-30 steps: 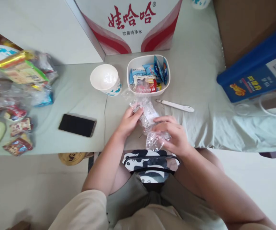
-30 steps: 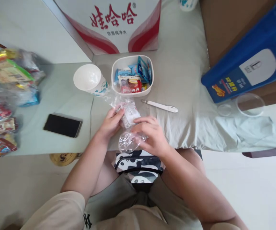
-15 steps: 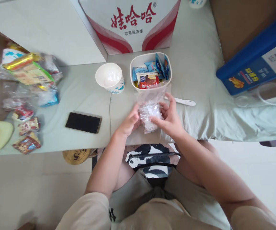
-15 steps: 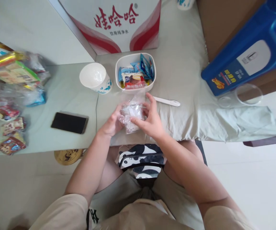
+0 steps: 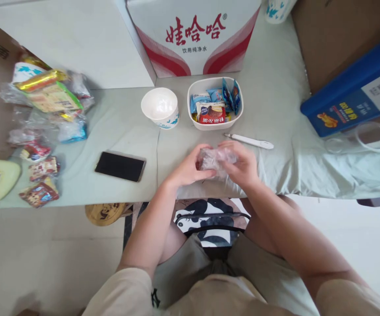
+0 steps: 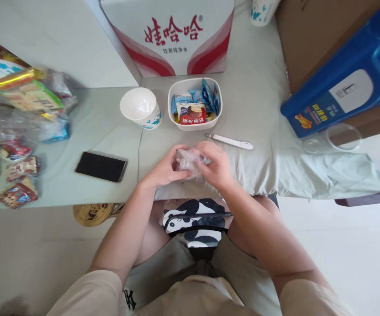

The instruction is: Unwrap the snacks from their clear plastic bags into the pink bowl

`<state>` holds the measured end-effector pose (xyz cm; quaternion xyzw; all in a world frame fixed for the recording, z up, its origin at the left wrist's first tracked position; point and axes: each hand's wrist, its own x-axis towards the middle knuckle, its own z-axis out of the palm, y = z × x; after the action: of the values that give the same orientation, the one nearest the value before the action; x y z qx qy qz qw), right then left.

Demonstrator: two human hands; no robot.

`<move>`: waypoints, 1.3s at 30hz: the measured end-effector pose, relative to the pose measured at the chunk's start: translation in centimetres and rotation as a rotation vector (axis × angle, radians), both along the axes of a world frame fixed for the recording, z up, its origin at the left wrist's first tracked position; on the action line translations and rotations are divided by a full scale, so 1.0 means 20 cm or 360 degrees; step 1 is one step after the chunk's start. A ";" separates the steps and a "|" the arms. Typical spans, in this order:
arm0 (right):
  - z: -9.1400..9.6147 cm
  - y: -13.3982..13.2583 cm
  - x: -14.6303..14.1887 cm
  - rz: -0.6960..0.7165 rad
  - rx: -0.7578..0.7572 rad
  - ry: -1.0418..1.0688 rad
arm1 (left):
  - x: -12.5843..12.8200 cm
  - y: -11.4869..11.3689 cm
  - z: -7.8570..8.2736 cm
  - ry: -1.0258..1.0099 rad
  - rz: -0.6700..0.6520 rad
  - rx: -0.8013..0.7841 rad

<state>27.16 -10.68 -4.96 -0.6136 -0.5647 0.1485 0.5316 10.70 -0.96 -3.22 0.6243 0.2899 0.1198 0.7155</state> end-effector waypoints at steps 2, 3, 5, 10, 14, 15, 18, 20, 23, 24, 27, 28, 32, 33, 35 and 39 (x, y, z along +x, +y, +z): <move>0.02 -0.02 0.00 0.0050 0.0089 -0.0255 | 0.01 0.00 -0.01 -0.0029 0.0079 -0.0019; 0.02 -0.02 -0.01 0.0071 0.0113 -0.0353 | 0.02 -0.01 -0.02 -0.0054 0.0144 -0.0053; 0.03 -0.03 -0.02 0.0099 0.0076 -0.0496 | 0.03 -0.01 -0.03 -0.0135 0.0321 -0.0159; 0.00 -0.01 -0.06 0.0082 -0.0158 -0.0734 | 0.04 0.02 -0.03 -0.0324 0.0684 -0.0524; -0.01 0.00 -0.11 -0.0052 -0.0200 -0.0837 | 0.04 0.05 -0.02 -0.0398 0.0717 -0.0740; -0.01 -0.01 -0.11 -0.0014 -0.0181 -0.0856 | 0.04 0.05 -0.02 -0.0387 0.0757 -0.0721; 0.00 -0.02 -0.06 0.0121 -0.0095 -0.0862 | 0.03 0.07 -0.02 -0.0349 0.0869 -0.0579; 0.00 -0.03 0.02 -0.0100 -0.0147 -0.0821 | 0.03 0.08 -0.04 -0.0393 0.0918 -0.0487; -0.02 -0.05 0.18 -0.0650 -0.0493 -0.0806 | 0.02 0.11 -0.07 -0.0502 0.0986 -0.0338; -0.03 -0.06 0.22 -0.0725 -0.0617 -0.0817 | 0.01 0.12 -0.08 -0.0530 0.1009 -0.0291; -0.02 -0.12 0.29 -0.0666 -0.0789 -0.0804 | 0.01 0.14 -0.11 -0.0583 0.1097 -0.0135; -0.01 -0.14 0.29 -0.0622 -0.0796 -0.0744 | 0.00 0.14 -0.12 -0.0580 0.1123 -0.0065; 0.05 -0.21 0.19 -0.0362 -0.0833 -0.0186 | 0.00 0.12 -0.14 -0.0388 0.1030 0.0256; 0.07 -0.20 0.15 -0.0291 -0.0819 -0.0085 | 0.00 0.10 -0.14 -0.0321 0.0957 0.0315; 0.08 -0.16 0.08 -0.0186 -0.0746 -0.0048 | 0.02 0.07 -0.15 -0.0231 0.0818 0.0402; 0.07 -0.03 -0.01 -0.0084 -0.0688 -0.0289 | 0.05 0.04 -0.14 -0.0197 0.0725 0.0420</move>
<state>27.00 -11.35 -3.51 -0.7385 -0.5491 0.1962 0.3386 11.65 -0.09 -6.06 0.6223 0.3605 0.3525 0.5988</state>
